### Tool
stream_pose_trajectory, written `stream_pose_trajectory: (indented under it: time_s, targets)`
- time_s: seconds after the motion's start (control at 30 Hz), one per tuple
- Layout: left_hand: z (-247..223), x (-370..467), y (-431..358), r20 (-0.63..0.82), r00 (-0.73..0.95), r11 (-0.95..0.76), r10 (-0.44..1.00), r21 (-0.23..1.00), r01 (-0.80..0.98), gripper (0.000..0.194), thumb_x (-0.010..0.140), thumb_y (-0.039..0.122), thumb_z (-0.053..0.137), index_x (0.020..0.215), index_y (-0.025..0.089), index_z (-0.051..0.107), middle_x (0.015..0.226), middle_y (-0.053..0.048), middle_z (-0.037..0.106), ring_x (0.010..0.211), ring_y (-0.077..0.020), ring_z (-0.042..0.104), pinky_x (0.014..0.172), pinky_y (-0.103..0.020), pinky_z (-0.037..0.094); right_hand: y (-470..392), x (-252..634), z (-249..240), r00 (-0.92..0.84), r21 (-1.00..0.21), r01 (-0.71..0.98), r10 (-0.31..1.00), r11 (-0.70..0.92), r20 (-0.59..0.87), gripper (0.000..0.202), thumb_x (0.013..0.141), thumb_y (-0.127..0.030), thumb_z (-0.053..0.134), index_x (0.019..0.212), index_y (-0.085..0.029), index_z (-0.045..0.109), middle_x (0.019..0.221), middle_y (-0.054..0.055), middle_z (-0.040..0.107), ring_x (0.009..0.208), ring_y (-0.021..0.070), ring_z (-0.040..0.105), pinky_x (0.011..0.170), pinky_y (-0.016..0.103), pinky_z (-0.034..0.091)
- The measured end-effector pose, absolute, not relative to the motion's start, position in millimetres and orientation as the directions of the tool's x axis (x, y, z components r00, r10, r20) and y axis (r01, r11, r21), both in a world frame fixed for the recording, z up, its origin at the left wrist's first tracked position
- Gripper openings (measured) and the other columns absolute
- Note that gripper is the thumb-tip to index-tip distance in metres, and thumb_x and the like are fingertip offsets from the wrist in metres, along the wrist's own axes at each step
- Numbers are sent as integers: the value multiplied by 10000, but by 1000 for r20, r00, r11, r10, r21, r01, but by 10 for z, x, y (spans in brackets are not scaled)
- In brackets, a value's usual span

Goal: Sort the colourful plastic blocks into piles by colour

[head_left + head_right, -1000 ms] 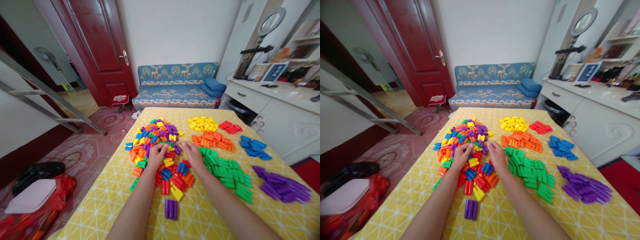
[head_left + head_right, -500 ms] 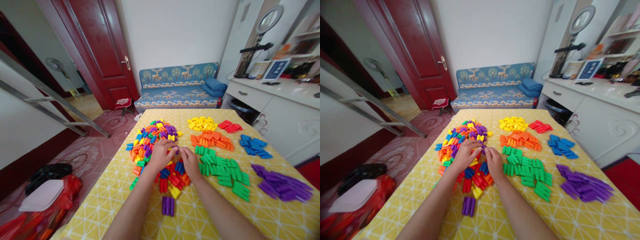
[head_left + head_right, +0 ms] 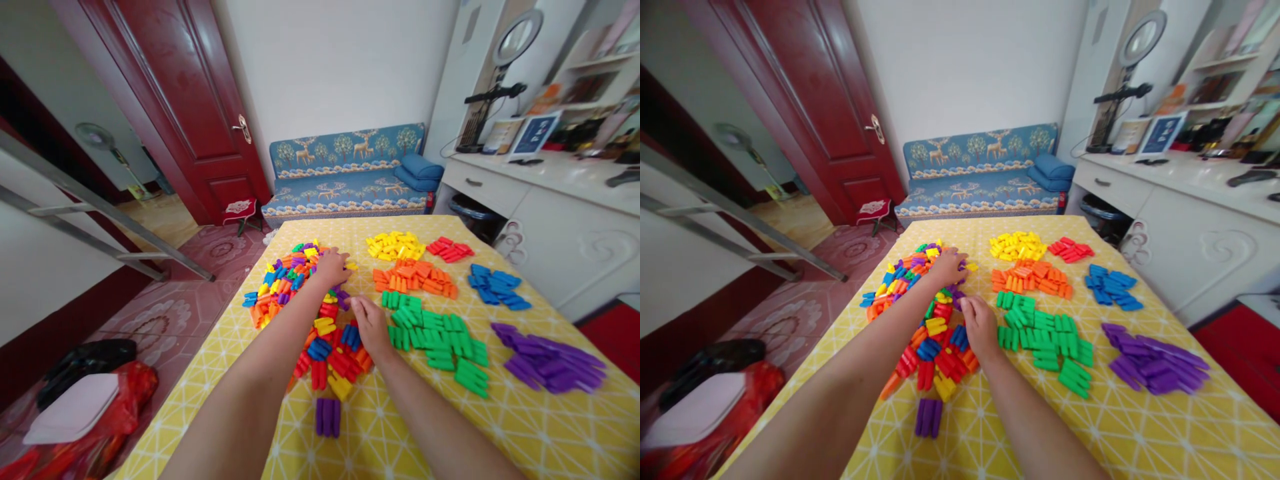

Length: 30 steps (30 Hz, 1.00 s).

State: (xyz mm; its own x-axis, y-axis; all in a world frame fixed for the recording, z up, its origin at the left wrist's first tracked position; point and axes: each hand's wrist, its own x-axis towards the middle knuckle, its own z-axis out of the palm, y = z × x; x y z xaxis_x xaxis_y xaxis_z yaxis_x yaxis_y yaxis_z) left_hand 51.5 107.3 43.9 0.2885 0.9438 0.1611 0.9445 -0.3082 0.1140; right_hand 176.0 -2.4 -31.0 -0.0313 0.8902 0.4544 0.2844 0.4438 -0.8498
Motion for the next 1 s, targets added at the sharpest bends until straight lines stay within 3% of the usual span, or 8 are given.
stream_pose_trajectory:
  time_s: [0.17, 0.23, 0.33, 0.47, 0.67, 0.77, 0.87, 1.0]
  targets:
    - [310, 531, 1303, 24, 253, -254, 967, 60, 965, 640, 775, 644, 545, 1339, 342, 510, 1505, -105, 350, 1383, -418, 261, 1068, -660, 209, -31, 1757, -282, -39, -847, 280, 887, 451, 459, 345, 964, -383, 394, 895, -193, 674, 892, 67, 683, 869, 207, 619, 808, 330, 468]
    - [245, 527, 1345, -32, 253, -252, 967, 24, 967, 660, 753, 687, 534, 1329, 365, 515, 1521, -94, 323, 1380, -443, 241, 1051, -698, 173, -29, 1759, -279, -44, -844, 284, 886, 455, 463, 341, 964, -376, 394, 895, -196, 675, 893, 66, 679, 869, 205, 617, 810, 329, 470]
    - [195, 516, 1342, -5, 307, -307, 952, 13, 952, 624, 750, 662, 553, 1292, 351, 559, 1472, -99, 389, 1315, -418, 354, 1043, -647, 259, -20, 1760, -286, -43, -847, 271, 885, 457, 463, 337, 964, -369, 393, 894, -199, 676, 906, 65, 676, 885, 204, 620, 821, 328, 472]
    - [265, 446, 1266, 10, 397, -397, 918, 68, 915, 473, 744, 481, 630, 1185, 311, 648, 1264, -80, 580, 1175, -327, 507, 948, -447, 451, -5, 1764, -288, -19, -856, 238, 883, 460, 469, 335, 964, -374, 396, 921, -197, 677, 928, 65, 670, 901, 201, 623, 823, 332, 484]
    - [509, 216, 1028, -33, 563, -551, 826, 164, 818, 325, 714, 239, 624, 1021, 253, 728, 1012, -25, 720, 940, -196, 644, 825, -257, 493, 18, 1810, -293, 170, -813, 312, 813, 493, 558, 317, 959, -373, 408, 983, -186, 662, 1085, 98, 605, 1087, 212, 551, 1006, 405, 416]
    - [599, 91, 790, -18, 663, -634, 748, 277, 722, 348, 727, 229, 622, 1063, 220, 715, 995, -35, 735, 890, -187, 668, 793, -245, 500, 39, 1822, -329, 181, -802, 368, 810, 470, 558, 315, 952, -386, 418, 1036, -190, 649, 1163, 113, 572, 1156, 227, 514, 1047, 450, 382]
    - [602, -16, 486, 14, 699, -670, 715, 298, 680, 404, 708, 200, 653, 1107, 242, 695, 1058, -37, 722, 991, -211, 653, 881, -274, 487, 54, 1812, -357, 131, -786, 387, 815, 483, 565, 316, 946, -394, 426, 1079, -196, 634, 1182, 113, 584, 1178, 232, 507, 1055, 467, 375]
    - [459, -92, 127, 144, 614, -618, 776, 368, 695, 558, 726, 141, 638, 1270, 257, 589, 1243, -55, 645, 1139, -225, 598, 981, -319, 460, 49, 1785, -371, 77, -812, 360, 852, 460, 518, 325, 936, -409, 441, 1099, -189, 617, 1132, 112, 639, 1054, 230, 587, 958, 437, 458]
